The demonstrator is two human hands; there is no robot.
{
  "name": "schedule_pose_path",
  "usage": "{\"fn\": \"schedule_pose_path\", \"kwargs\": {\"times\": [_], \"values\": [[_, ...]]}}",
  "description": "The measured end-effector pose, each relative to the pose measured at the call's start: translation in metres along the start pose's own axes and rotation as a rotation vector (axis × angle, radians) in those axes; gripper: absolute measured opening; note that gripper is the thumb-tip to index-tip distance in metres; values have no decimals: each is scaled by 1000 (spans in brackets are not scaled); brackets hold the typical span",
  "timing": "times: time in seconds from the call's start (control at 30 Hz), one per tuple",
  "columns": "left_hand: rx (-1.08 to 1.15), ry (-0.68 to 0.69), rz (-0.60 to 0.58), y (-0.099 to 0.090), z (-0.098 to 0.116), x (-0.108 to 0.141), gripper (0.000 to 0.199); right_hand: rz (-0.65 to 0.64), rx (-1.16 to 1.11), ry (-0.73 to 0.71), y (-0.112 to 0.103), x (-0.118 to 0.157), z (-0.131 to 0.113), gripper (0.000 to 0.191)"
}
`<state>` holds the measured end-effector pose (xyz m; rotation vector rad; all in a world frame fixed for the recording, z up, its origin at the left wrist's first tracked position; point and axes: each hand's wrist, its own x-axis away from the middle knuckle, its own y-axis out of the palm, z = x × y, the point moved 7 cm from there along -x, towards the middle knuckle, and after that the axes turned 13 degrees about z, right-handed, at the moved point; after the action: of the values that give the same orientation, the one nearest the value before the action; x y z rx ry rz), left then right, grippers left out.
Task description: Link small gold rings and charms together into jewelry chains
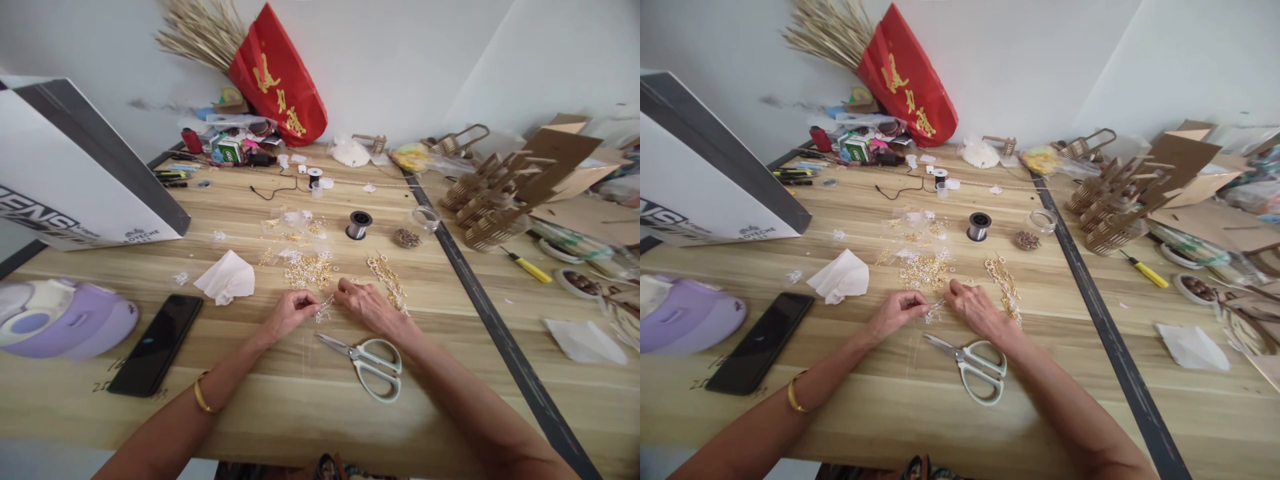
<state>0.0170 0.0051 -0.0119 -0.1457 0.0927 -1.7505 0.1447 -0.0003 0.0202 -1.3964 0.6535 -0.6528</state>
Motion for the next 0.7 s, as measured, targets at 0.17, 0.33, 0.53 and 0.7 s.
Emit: {"fn": "schedule_pose_path", "kwargs": {"times": [0.17, 0.33, 0.53, 0.7], "values": [[-9, -2, 0, 0, -2, 0, 19, 30, 1, -42, 1, 0, -3, 16], [-39, 6, 3, 0, -3, 0, 17, 65, -10, -37, -2, 1, -2, 15], [78, -9, -14, 2, 3, 2, 16, 256, -266, -12, -23, 5, -5, 14], [171, -107, -129, 6, 9, 9, 18, 432, -497, 31, -38, 10, -4, 11]]}}
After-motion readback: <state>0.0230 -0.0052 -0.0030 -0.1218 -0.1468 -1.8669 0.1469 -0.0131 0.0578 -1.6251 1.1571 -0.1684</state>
